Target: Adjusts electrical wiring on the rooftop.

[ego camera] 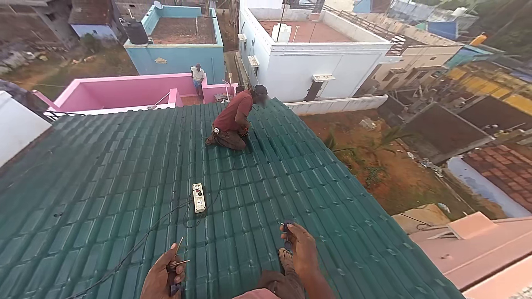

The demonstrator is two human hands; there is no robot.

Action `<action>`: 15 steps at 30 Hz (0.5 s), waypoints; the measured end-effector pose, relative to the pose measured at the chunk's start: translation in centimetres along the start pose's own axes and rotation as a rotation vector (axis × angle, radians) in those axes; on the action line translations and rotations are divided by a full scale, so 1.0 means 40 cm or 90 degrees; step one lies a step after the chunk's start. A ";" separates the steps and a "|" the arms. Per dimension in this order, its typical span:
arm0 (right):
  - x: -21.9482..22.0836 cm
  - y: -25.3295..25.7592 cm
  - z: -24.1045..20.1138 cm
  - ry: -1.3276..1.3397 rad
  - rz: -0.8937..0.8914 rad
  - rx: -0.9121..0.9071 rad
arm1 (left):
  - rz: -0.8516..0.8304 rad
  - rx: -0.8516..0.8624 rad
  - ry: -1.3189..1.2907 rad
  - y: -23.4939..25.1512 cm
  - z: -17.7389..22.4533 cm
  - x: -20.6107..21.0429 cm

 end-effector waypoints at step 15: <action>-0.030 -0.006 -0.005 0.009 0.001 0.002 | -0.058 -0.007 0.053 0.000 -0.003 0.028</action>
Point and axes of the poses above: each hand's wrist, its own y-axis towards the middle knuckle, its own x-axis out of the palm, z = x × y, the point moved 4 cm from there along y, towards the middle knuckle, and after that the axes turned 5 degrees about -y, right-handed, at the moved point
